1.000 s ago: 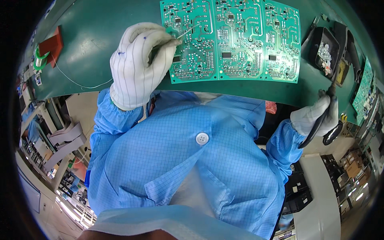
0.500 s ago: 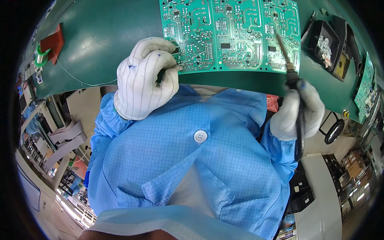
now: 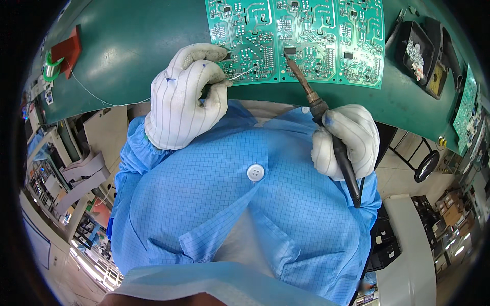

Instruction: Soldering electronic components onto a printed circuit board.

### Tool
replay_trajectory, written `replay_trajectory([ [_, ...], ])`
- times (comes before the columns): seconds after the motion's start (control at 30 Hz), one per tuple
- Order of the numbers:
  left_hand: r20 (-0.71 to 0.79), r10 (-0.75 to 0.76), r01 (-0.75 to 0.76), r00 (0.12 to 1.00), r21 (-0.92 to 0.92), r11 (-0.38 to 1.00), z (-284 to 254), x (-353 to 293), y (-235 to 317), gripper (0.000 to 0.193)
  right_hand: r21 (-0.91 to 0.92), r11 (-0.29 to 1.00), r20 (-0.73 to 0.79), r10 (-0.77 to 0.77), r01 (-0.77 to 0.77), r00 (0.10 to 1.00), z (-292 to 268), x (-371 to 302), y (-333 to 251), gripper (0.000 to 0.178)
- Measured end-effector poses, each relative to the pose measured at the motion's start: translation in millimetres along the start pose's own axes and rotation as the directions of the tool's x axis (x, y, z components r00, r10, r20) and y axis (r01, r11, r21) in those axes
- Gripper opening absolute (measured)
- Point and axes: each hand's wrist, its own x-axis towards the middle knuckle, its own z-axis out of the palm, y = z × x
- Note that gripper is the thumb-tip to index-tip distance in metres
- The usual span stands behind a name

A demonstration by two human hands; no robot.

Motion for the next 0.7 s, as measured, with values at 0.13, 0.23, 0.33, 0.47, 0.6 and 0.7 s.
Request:
replay_trajectory([
  [0.13,0.052,-0.017,0.019,0.998,-0.031,0.999,-5,-4,1,0.017,-0.008,1.0,-0.015,0.021,-0.021,1.0,1,-2,0,0.036],
  [0.23,0.087,-0.029,0.033,0.996,-0.044,0.998,-8,-7,1,0.016,0.0,1.0,0.0,0.016,-0.016,1.0,0,-3,2,0.036],
  [0.33,0.106,-0.033,0.039,0.994,-0.051,0.998,-9,-10,1,0.016,0.007,1.0,-0.014,0.013,-0.013,1.0,1,-4,3,0.037],
  [0.47,0.108,-0.022,0.028,0.994,-0.056,0.998,-9,-14,0,0.017,0.0,0.999,-0.016,0.036,-0.036,0.999,1,-6,3,0.036],
  [0.6,0.084,0.017,-0.011,0.996,-0.075,0.997,-8,-17,-4,0.018,0.04,0.998,-0.054,0.056,-0.054,0.997,4,-6,2,0.033],
  [0.7,0.006,0.11,-0.11,0.994,-0.067,0.992,-4,-18,-10,0.021,0.094,0.995,-0.069,0.036,-0.03,0.997,6,-4,3,0.032],
])
